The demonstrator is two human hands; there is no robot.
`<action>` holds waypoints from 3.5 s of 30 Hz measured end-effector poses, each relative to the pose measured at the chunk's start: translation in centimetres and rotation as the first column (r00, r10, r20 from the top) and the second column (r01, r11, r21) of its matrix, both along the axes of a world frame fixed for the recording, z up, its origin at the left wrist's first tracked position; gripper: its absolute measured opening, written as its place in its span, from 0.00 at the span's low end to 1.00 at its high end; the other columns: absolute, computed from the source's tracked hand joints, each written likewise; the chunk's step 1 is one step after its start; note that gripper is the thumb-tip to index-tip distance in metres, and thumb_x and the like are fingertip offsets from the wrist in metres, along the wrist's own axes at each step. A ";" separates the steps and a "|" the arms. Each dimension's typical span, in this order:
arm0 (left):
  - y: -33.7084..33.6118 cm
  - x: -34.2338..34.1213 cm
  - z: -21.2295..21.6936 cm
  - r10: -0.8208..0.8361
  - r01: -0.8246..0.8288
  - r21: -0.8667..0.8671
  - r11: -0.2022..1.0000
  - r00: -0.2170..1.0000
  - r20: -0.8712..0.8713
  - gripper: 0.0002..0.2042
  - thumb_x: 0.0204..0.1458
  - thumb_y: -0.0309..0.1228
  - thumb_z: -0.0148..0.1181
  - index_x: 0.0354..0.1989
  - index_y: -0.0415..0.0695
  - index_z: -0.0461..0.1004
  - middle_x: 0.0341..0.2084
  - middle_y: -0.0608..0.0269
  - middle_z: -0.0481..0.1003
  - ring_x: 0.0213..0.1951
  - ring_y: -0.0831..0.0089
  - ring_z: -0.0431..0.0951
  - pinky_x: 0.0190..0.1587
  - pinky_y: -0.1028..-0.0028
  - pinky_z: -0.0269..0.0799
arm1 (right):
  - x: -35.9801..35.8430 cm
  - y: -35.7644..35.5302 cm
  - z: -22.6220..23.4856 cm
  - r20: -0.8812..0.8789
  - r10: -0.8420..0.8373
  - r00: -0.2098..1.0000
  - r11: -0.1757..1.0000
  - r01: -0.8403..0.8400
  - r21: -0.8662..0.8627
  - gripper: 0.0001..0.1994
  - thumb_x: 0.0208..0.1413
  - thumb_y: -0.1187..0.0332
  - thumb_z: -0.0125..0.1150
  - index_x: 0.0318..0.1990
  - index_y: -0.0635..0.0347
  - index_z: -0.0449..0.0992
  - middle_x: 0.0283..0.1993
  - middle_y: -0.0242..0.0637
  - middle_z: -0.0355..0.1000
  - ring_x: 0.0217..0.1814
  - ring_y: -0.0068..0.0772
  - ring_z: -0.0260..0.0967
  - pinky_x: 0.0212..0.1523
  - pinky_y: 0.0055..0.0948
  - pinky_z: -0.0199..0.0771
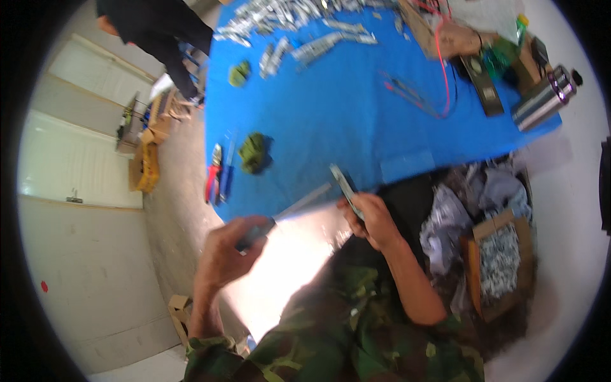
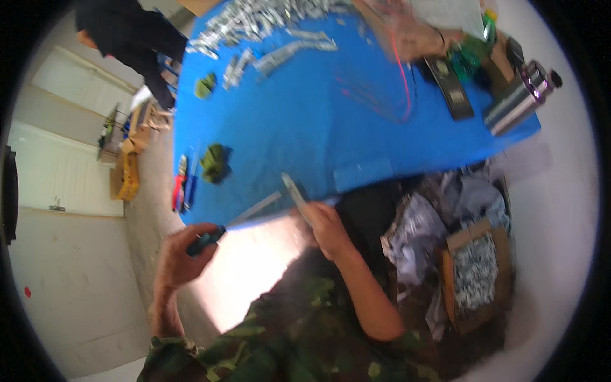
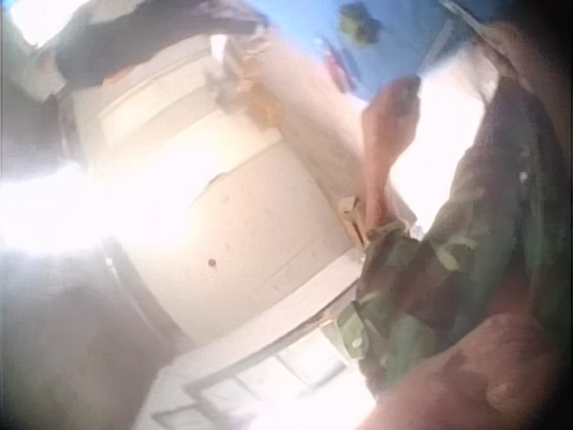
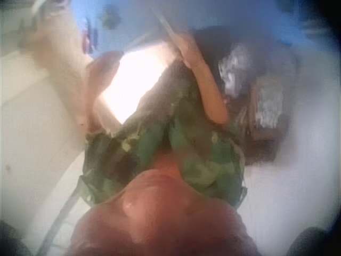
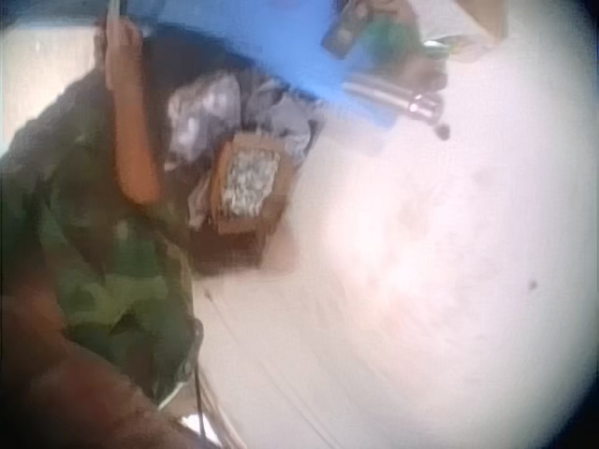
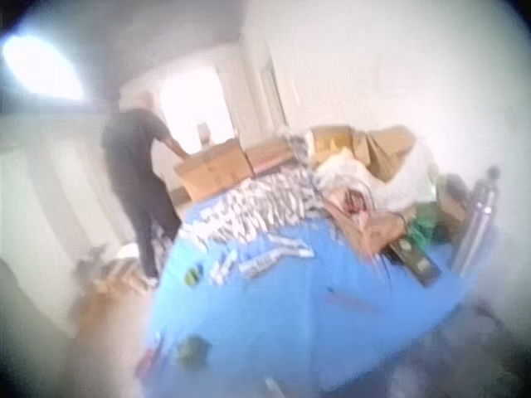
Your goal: The person wipes small metal components with a cloth and manipulates them with a tool and by hand while sitting at a table.
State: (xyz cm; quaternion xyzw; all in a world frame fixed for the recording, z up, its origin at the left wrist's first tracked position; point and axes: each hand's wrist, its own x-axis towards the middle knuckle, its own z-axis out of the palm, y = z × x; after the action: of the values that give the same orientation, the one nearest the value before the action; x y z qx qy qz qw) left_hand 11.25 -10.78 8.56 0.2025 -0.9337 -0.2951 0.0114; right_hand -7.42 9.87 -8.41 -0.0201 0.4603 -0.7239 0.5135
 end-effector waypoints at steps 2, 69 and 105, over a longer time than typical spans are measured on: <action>0.0 -0.4 0.7 -0.048 0.047 -0.034 0.998 0.999 -0.016 0.17 0.50 0.22 0.71 0.50 0.44 0.82 0.37 0.57 0.84 0.36 0.67 0.86 0.41 0.71 0.81 | -0.2 0.0 -0.2 -0.024 0.005 1.000 1.000 -0.005 0.000 0.18 0.74 0.61 0.47 0.43 0.70 0.76 0.21 0.27 0.62 0.15 0.16 0.53 0.15 0.21 0.48; 0.5 0.6 -2.2 -0.086 0.077 -0.156 0.985 0.995 -0.052 0.15 0.56 0.30 0.69 0.52 0.44 0.81 0.34 0.52 0.85 0.32 0.58 0.87 0.34 0.66 0.82 | -0.9 -0.3 1.3 -0.340 0.098 0.935 0.975 -0.022 0.220 0.25 0.72 0.51 0.50 0.33 0.66 0.76 0.21 0.27 0.63 0.19 0.18 0.55 0.18 0.28 0.54; 0.4 0.1 -1.5 -0.072 0.069 -0.089 0.994 0.997 -0.029 0.18 0.54 0.26 0.72 0.54 0.43 0.81 0.36 0.52 0.85 0.34 0.61 0.88 0.37 0.69 0.83 | -0.9 -0.1 0.9 -0.312 0.105 0.944 0.979 -0.043 0.199 0.25 0.73 0.50 0.50 0.34 0.64 0.76 0.21 0.25 0.62 0.16 0.17 0.53 0.14 0.28 0.51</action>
State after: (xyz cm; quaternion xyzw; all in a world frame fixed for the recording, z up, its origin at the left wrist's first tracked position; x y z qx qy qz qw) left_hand 11.33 -10.41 7.02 0.1639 -0.9521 -0.2571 0.0248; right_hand -8.36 9.76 -7.52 -0.1060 0.6034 -0.6440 0.4581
